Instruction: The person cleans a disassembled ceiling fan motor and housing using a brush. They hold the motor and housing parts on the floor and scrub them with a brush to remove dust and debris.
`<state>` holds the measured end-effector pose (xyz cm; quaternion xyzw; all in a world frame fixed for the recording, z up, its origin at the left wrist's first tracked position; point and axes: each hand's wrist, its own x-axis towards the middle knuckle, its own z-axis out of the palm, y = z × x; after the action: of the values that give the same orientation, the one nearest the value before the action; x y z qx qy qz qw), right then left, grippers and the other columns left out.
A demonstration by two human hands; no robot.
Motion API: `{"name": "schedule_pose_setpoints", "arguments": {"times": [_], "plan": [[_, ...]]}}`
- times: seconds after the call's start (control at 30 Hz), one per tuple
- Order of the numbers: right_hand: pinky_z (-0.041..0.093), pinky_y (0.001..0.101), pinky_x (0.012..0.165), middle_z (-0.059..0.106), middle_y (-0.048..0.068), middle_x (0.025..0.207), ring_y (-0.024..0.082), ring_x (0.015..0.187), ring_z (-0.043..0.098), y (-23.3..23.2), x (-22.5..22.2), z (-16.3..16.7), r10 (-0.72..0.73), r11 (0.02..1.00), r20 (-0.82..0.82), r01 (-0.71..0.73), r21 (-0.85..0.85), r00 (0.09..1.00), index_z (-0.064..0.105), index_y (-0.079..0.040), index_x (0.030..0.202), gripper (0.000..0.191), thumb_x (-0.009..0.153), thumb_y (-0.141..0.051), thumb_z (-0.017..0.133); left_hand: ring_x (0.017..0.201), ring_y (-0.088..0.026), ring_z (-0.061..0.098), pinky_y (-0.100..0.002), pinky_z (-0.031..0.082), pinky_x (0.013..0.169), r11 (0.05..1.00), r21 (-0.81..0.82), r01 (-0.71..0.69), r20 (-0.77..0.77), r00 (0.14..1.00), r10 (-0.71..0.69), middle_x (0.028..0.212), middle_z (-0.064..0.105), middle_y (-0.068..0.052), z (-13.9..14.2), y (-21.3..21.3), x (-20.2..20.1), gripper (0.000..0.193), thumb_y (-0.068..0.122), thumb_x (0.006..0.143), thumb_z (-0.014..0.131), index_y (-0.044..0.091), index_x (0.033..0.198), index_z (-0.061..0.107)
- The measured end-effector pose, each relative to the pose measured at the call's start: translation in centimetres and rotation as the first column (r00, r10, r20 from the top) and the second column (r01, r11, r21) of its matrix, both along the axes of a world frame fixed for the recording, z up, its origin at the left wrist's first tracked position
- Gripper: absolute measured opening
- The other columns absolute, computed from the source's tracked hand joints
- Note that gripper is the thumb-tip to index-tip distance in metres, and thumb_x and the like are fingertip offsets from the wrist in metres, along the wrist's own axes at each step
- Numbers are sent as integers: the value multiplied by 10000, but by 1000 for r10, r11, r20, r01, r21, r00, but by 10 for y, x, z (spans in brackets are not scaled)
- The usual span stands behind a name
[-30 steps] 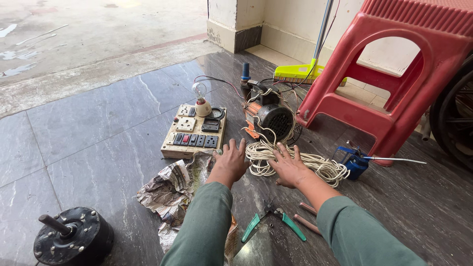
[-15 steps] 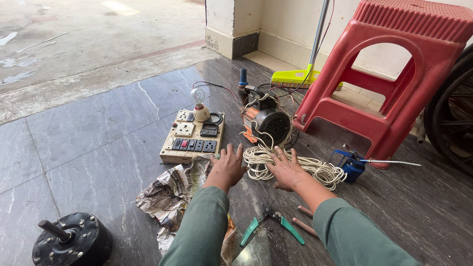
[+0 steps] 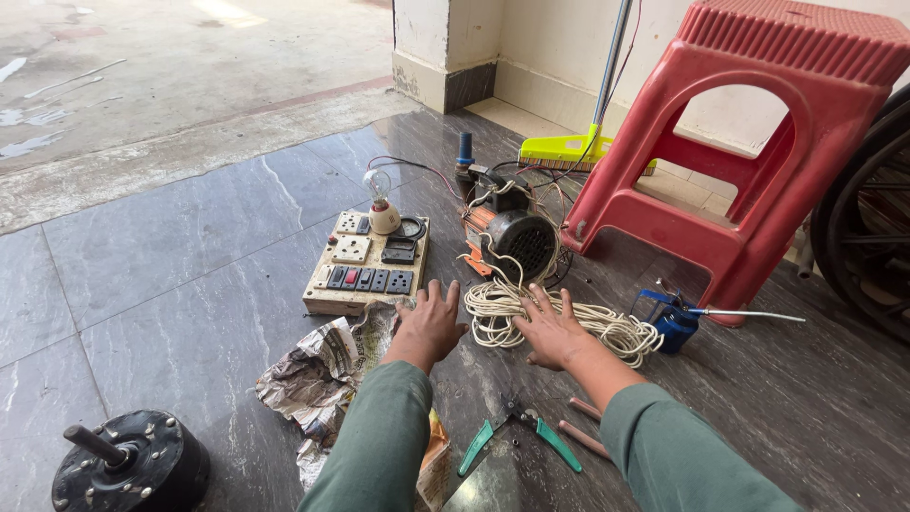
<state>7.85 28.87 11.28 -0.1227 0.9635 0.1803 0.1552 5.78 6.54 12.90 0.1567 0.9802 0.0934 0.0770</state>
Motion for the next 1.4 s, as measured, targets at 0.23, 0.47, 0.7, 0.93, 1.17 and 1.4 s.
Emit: {"name": "schedule_pose_setpoints", "arguments": {"times": [0.23, 0.47, 0.7, 0.93, 1.17, 1.4], "plan": [[46, 726, 1218, 121, 131, 1704, 358, 1590, -84, 2, -5, -1, 8, 1000, -26, -8, 13, 1000, 303, -197, 1582, 876, 878, -444, 762, 1451, -375, 350, -719, 287, 1144, 1000, -15, 19, -31, 999, -20, 1599, 262, -189, 4, 9, -2, 807, 489, 1012, 585, 167, 1625, 171], [54, 727, 1213, 130, 132, 1701, 358, 1589, -75, -1, -8, -3, 24, 1000, -56, -24, 7, 998, 301, -190, 1584, 894, 867, -445, 771, 1423, -331, 393, -719, 313, 1136, 999, 42, 19, -58, 998, -17, 1547, 333, -133, -1, 13, -2, 841, 460, 958, 665, 182, 1616, 221], [56, 725, 1217, 135, 128, 1706, 350, 1597, -68, 1, -8, -2, 8, 1000, -46, -8, 11, 999, 315, -199, 1580, 887, 862, -446, 772, 1446, -335, 372, -717, 294, 1151, 1000, -6, 28, -42, 999, -28, 1564, 313, -146, -3, 8, -4, 837, 488, 976, 635, 188, 1624, 199], [40, 741, 1211, 117, 128, 1704, 367, 1587, -90, 9, -9, -5, 21, 1000, -46, -21, 10, 999, 297, -195, 1585, 893, 870, -449, 768, 1464, -350, 350, -714, 294, 1151, 999, -16, 33, -72, 997, -34, 1603, 268, -164, -8, -3, -1, 826, 486, 989, 626, 172, 1620, 195], [33, 747, 1212, 110, 146, 1700, 366, 1580, -94, 15, -7, 1, -1, 1000, -43, 2, 7, 999, 278, -179, 1589, 920, 869, -455, 779, 1449, -338, 370, -714, 316, 1145, 1000, -6, -3, -51, 999, 3, 1576, 308, -131, -2, -4, 1, 854, 479, 966, 659, 186, 1627, 203], [53, 751, 1206, 130, 154, 1698, 358, 1588, -76, 14, -6, 2, -1, 1000, -41, 1, 6, 999, 304, -163, 1574, 896, 867, -433, 785, 1450, -351, 358, -722, 321, 1131, 1000, -8, 21, -57, 998, -21, 1573, 297, -154, 1, -1, 1, 865, 479, 975, 655, 162, 1626, 183]]}}
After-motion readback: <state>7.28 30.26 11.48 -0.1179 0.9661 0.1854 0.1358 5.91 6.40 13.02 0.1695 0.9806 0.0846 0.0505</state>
